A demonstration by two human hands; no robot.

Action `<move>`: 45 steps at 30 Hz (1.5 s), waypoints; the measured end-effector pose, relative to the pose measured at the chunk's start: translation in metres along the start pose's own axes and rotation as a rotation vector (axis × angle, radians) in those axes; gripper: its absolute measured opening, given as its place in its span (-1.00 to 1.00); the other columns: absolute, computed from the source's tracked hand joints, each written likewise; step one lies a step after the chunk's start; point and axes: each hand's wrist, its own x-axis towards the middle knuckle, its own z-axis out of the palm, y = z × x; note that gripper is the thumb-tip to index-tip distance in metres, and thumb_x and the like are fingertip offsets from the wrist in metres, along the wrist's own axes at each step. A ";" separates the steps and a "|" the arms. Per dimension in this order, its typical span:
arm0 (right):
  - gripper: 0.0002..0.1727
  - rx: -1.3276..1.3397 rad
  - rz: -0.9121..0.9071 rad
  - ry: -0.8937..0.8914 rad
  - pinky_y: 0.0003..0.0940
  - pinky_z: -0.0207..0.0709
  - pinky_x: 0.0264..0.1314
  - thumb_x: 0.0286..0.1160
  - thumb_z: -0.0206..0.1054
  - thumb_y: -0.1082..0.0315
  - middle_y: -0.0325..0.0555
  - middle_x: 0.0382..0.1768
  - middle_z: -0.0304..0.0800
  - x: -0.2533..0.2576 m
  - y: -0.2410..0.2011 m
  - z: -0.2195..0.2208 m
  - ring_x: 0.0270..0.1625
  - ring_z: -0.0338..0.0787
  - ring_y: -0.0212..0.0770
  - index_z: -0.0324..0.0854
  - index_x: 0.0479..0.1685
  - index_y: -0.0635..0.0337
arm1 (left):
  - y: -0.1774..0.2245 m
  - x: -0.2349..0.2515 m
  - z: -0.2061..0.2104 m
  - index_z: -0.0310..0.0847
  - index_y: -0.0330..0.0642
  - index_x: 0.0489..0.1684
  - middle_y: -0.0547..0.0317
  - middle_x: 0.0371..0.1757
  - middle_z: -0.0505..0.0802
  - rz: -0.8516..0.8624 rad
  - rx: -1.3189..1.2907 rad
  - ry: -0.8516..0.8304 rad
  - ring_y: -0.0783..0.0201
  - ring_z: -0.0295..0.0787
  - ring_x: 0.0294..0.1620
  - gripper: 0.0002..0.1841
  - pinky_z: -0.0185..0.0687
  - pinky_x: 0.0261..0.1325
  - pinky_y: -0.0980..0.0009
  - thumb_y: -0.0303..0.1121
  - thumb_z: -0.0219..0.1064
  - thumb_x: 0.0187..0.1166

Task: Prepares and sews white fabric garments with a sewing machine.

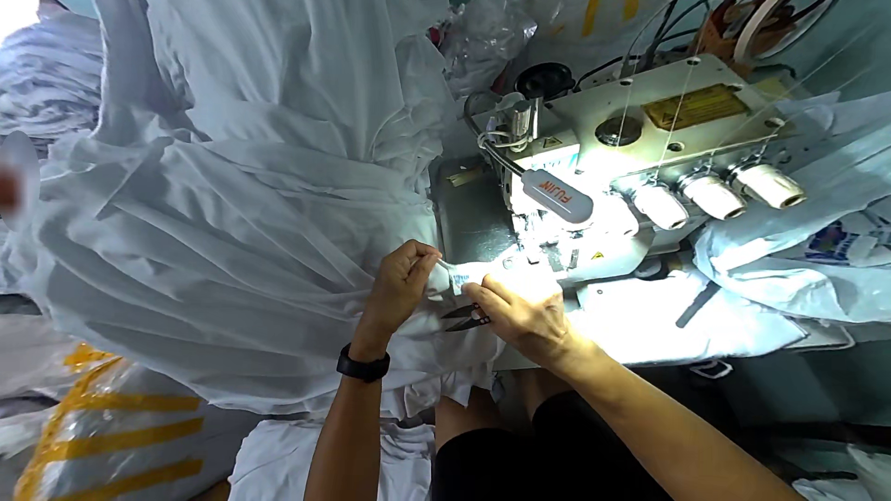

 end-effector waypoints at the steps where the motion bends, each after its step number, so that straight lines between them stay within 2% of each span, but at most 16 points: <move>1: -0.77 0.012 0.045 -0.014 -0.22 0.34 -0.68 0.50 0.31 0.29 -0.10 -0.60 0.69 -0.001 0.001 -0.007 -0.64 0.65 -0.10 0.85 -0.17 0.19 | -0.001 0.000 -0.001 0.64 -0.20 -0.05 0.39 -0.51 0.62 -0.002 0.003 -0.013 0.64 0.45 -0.57 -0.85 0.39 -0.45 0.69 -0.41 0.13 0.78; 4: -0.46 0.033 0.245 -0.027 -0.14 0.46 -0.56 0.46 0.35 -0.13 -0.05 -0.57 0.80 -0.005 0.004 -0.032 -0.57 0.72 -0.08 0.87 -0.12 0.25 | -0.002 -0.002 -0.005 0.69 -0.20 0.08 0.38 -0.30 0.72 -0.022 -0.059 -0.051 0.63 0.56 -0.36 -0.71 0.49 -0.25 0.64 -0.33 0.02 0.83; 6: -0.37 -0.011 0.369 -0.054 -0.13 0.43 -0.52 0.52 0.25 -0.21 -0.05 -0.56 0.76 -0.007 0.009 -0.045 -0.55 0.69 -0.08 0.84 -0.13 0.27 | 0.003 -0.005 -0.005 0.69 -0.20 0.12 0.37 -0.22 0.77 -0.048 -0.098 -0.059 0.62 0.62 -0.28 -0.72 0.55 -0.17 0.60 -0.29 0.08 0.79; 11: -0.65 -0.214 0.394 -0.129 0.01 0.44 -0.52 0.60 0.20 0.24 0.16 -0.39 0.80 -0.008 0.013 -0.051 -0.44 0.77 0.17 0.82 -0.05 0.31 | 0.011 -0.006 0.006 0.70 -0.23 0.06 0.21 -0.24 0.84 -0.103 -0.046 -0.040 0.51 0.77 -0.32 -0.64 0.74 -0.19 0.52 -0.53 0.58 0.29; 16: -0.73 -0.239 0.279 -0.119 0.00 0.43 -0.61 0.53 0.24 0.35 0.16 -0.47 0.75 0.000 0.009 -0.035 -0.50 0.75 0.20 0.80 -0.13 0.36 | 0.010 -0.005 0.009 0.81 -0.24 -0.21 0.30 -0.41 0.84 -0.051 0.001 -0.038 0.61 0.70 -0.44 -0.92 0.65 -0.30 0.63 -0.54 0.50 0.41; 19: -0.74 -0.105 0.234 -0.063 -0.07 0.46 -0.64 0.58 0.26 0.35 0.11 -0.51 0.73 0.003 0.014 -0.024 -0.54 0.75 0.10 0.80 -0.21 0.36 | 0.010 -0.006 0.007 0.80 -0.24 -0.24 0.33 -0.43 0.82 -0.087 -0.015 -0.052 0.63 0.67 -0.44 -0.96 0.62 -0.30 0.65 -0.52 0.44 0.50; 22: -0.76 0.125 0.379 -0.027 -0.17 0.63 -0.41 0.52 0.31 0.36 0.07 -0.41 0.84 0.005 0.016 -0.029 -0.42 0.82 -0.07 0.83 -0.20 0.35 | 0.007 -0.008 0.003 0.79 -0.24 -0.22 0.35 -0.43 0.81 -0.115 -0.067 -0.063 0.63 0.66 -0.45 -0.95 0.60 -0.31 0.66 -0.54 0.41 0.52; 25: -0.69 0.465 0.579 0.020 -0.72 0.47 -0.26 0.36 0.45 0.28 -0.24 -0.34 0.74 0.014 0.016 -0.039 -0.36 0.58 -0.62 0.77 -0.05 0.34 | 0.007 -0.013 -0.006 0.69 -0.20 -0.19 0.41 -0.45 0.74 -0.037 -0.108 -0.181 0.65 0.61 -0.45 -0.94 0.56 -0.31 0.68 -0.50 0.31 0.58; 27: -0.58 0.714 0.598 -0.007 -0.87 0.43 -0.31 0.29 0.52 0.30 -0.39 -0.32 0.69 0.024 0.013 -0.044 -0.39 0.52 -0.77 0.71 0.09 0.38 | 0.020 -0.018 -0.014 0.59 -0.18 -0.17 0.48 -0.49 0.70 0.025 -0.109 -0.357 0.71 0.58 -0.46 -0.97 0.54 -0.29 0.71 -0.48 0.26 0.60; 28: -0.67 0.834 0.582 -0.081 -0.84 0.48 -0.31 0.39 0.46 0.34 -0.41 -0.32 0.70 0.030 0.011 -0.046 -0.39 0.55 -0.76 0.72 0.07 0.36 | 0.031 -0.021 -0.019 0.56 -0.17 -0.17 0.49 -0.48 0.72 0.050 -0.101 -0.450 0.73 0.61 -0.44 -0.99 0.57 -0.27 0.72 -0.46 0.26 0.60; 30: -0.84 1.074 0.613 -0.363 -0.80 0.38 -0.44 0.64 0.24 0.36 -0.52 -0.48 0.64 0.042 0.008 -0.046 -0.51 0.48 -0.75 0.72 -0.25 0.13 | 0.054 -0.029 -0.029 0.57 -0.18 -0.21 0.49 -0.42 0.72 0.119 -0.088 -0.579 0.74 0.62 -0.38 -0.97 0.56 -0.24 0.76 -0.46 0.31 0.58; 32: -0.62 1.431 0.746 -0.734 -0.77 0.22 -0.65 0.75 0.07 0.34 -0.57 -0.73 0.53 0.050 0.004 -0.041 -0.71 0.36 -0.73 0.66 -0.51 0.00 | 0.071 -0.036 -0.042 0.60 -0.18 -0.25 0.48 -0.36 0.73 0.194 -0.025 -0.590 0.76 0.64 -0.30 -0.96 0.58 -0.18 0.80 -0.50 0.35 0.51; 34: -0.60 1.664 0.842 -0.972 -0.77 0.31 -0.69 0.75 0.09 0.28 -0.53 -0.73 0.63 0.050 0.000 -0.037 -0.73 0.44 -0.72 0.67 -0.55 -0.05 | 0.076 -0.040 -0.057 0.62 -0.18 -0.28 0.43 -0.32 0.77 0.227 0.071 -0.553 0.71 0.67 -0.27 -0.94 0.61 -0.17 0.78 -0.52 0.39 0.45; 38: -0.79 1.655 0.844 -0.919 -0.76 0.35 -0.62 0.45 0.38 0.45 -0.45 -0.69 0.67 0.048 -0.003 -0.045 -0.67 0.51 -0.68 0.68 -0.53 0.00 | 0.071 -0.048 -0.069 0.63 -0.17 -0.16 0.45 -0.34 0.76 0.086 0.134 -0.596 0.69 0.65 -0.34 -0.83 0.57 -0.24 0.75 -0.27 0.38 0.55; 41: -0.82 1.488 0.794 -0.831 -0.77 0.35 -0.61 0.32 0.45 0.55 -0.43 -0.72 0.63 0.052 -0.003 -0.053 -0.68 0.49 -0.67 0.69 -0.52 0.07 | 0.062 -0.050 -0.066 0.67 -0.15 -0.17 0.49 -0.51 0.64 0.027 0.104 -0.629 0.71 0.48 -0.51 -0.63 0.36 -0.44 0.76 -0.05 0.12 0.77; 45: -0.83 1.373 0.789 -0.768 -0.74 0.37 -0.62 0.28 0.48 0.55 -0.41 -0.72 0.61 0.057 -0.004 -0.058 -0.68 0.49 -0.63 0.68 -0.52 0.09 | 0.060 -0.049 -0.058 0.57 -0.14 -0.45 0.41 -0.66 0.55 -0.027 -0.058 -0.533 0.64 0.38 -0.69 -0.85 0.24 -0.65 0.76 -0.43 0.39 0.54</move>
